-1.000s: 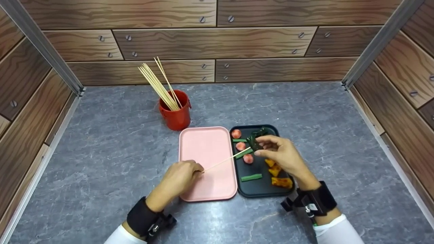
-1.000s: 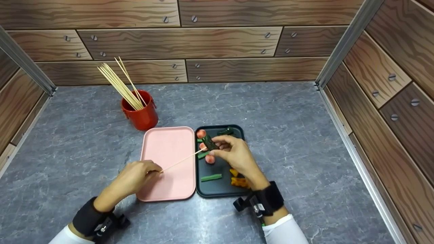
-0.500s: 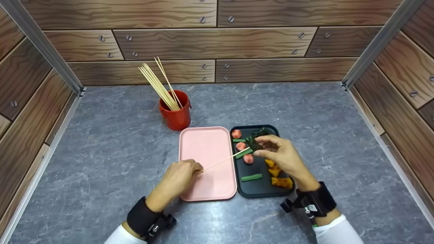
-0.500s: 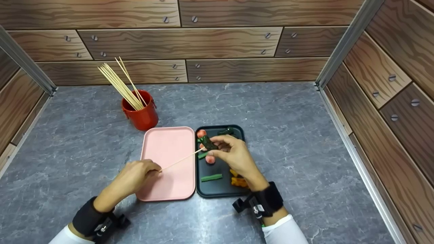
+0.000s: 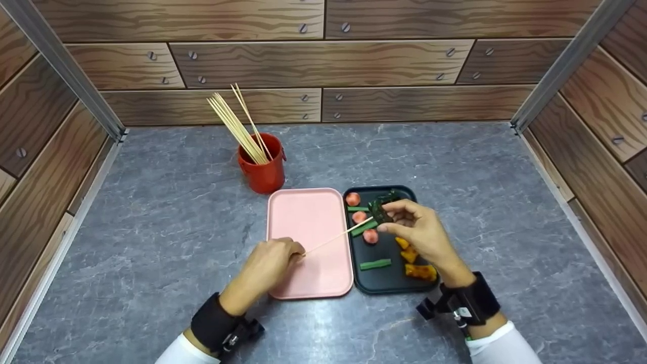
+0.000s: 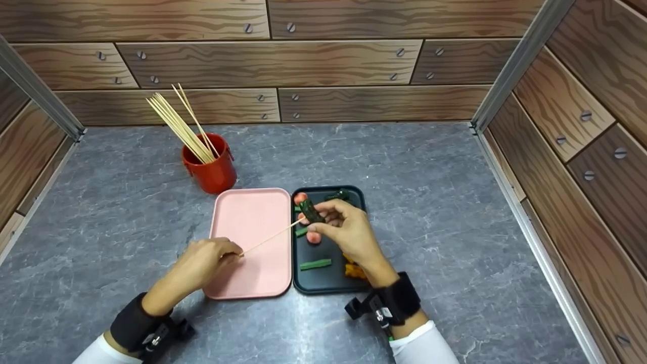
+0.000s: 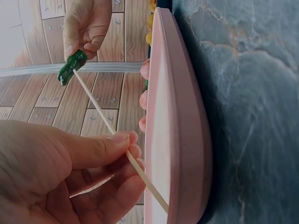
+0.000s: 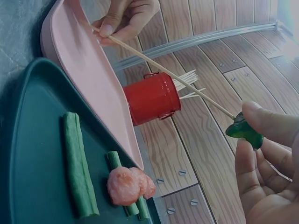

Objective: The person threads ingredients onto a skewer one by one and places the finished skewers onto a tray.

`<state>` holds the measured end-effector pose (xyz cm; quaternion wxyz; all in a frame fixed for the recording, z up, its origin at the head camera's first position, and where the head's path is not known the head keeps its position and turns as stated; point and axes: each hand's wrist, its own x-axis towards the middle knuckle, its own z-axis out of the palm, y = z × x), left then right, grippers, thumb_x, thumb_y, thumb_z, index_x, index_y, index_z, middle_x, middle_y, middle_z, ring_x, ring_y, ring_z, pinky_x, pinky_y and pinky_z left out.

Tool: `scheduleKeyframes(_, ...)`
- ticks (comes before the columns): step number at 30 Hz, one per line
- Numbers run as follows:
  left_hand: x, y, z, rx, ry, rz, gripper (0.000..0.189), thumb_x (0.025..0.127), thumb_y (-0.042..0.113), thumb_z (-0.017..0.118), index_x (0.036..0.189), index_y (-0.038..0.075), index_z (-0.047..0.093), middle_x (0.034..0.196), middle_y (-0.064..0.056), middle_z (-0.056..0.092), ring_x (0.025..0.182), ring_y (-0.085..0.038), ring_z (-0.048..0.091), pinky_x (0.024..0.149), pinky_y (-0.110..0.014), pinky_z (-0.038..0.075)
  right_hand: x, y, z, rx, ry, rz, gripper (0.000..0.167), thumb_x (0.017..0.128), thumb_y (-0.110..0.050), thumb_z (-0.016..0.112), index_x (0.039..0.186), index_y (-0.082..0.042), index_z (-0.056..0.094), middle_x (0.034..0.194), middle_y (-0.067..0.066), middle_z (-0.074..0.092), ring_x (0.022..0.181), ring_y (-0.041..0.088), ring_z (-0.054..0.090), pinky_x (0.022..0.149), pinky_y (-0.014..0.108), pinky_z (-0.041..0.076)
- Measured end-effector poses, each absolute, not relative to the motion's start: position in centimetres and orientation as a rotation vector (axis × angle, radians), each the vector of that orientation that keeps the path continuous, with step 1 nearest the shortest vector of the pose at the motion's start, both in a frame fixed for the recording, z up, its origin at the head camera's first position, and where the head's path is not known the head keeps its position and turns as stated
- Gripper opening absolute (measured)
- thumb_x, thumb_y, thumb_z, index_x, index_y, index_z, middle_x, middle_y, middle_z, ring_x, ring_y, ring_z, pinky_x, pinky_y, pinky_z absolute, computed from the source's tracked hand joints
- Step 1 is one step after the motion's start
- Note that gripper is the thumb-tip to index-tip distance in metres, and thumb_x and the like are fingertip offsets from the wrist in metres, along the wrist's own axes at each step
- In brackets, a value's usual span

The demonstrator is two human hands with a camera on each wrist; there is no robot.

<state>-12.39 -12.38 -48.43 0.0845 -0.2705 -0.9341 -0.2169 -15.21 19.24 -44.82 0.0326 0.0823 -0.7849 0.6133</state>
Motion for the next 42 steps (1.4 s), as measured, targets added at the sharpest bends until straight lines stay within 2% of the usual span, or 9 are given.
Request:
scheduleKeyframes(4,-12.4,-12.2,-48.5,-0.799,-2.758,-0.618,0.007,0.087,0.005,0.079,0.082,0.01,0.076,0.075,-0.004,0.071,0.072,-0.024,0.072,0.064,-0.042,0.059,-15.0,18.9,-44.8,0.259,-2.349,1.916,0.035,0.081,0.016,0.08,0.114,0.016,0.07,0.091,-0.011,0.073,0.083,0.005,0.068,0.075,0.016,0.06)
scheduleKeyframes(11,-12.5,-12.0,-48.7,-0.775,-2.69,-0.655,0.007,0.092,0.008,0.077,0.085,0.01,0.077,0.077,-0.004,0.072,0.072,-0.022,0.073,0.065,-0.04,0.06,-14.9,19.2,-44.7,0.273,-2.259,2.046,0.035,0.082,0.017,0.078,0.115,0.02,0.067,0.091,-0.005,0.075,0.082,0.008,0.071,0.073,0.018,0.061)
scheduleKeyframes(18,-12.6,-12.1,-48.6,-0.772,-2.667,-0.617,0.014,0.088,0.002,0.076,0.077,0.01,0.072,0.07,-0.003,0.066,0.063,-0.019,0.065,0.058,-0.035,0.055,-15.0,19.7,-44.4,0.319,-2.334,1.983,0.033,0.085,0.014,0.077,0.117,0.016,0.07,0.095,-0.009,0.077,0.085,0.007,0.072,0.074,0.018,0.06)
scheduleKeyframes(28,-12.4,-12.1,-48.4,-0.798,-2.672,-0.679,0.007,0.091,0.009,0.078,0.085,0.01,0.078,0.077,-0.003,0.074,0.073,-0.019,0.074,0.066,-0.038,0.061,-14.9,19.2,-44.6,0.275,-2.174,2.097,0.033,0.081,0.015,0.08,0.112,0.02,0.068,0.093,-0.006,0.076,0.081,0.007,0.07,0.072,0.018,0.06)
scheduleKeyframes(33,-12.3,-12.1,-48.4,-0.801,-2.665,-0.694,0.007,0.091,0.009,0.078,0.085,0.01,0.078,0.077,-0.003,0.074,0.073,-0.019,0.074,0.066,-0.039,0.061,-14.8,18.7,-44.9,0.258,-2.088,2.149,0.03,0.08,0.016,0.08,0.109,0.015,0.071,0.094,-0.006,0.075,0.082,0.007,0.07,0.075,0.018,0.061)
scheduleKeyframes(42,-12.6,-12.2,-48.7,-0.802,-2.669,-0.565,0.022,0.09,0.004,0.075,0.071,0.01,0.067,0.067,-0.003,0.064,0.061,-0.021,0.064,0.055,-0.036,0.053,-14.6,18.5,-45.4,0.511,-2.06,2.062,0.031,0.083,0.016,0.078,0.111,0.023,0.066,0.103,-0.008,0.077,0.09,0.004,0.073,0.078,0.016,0.061)
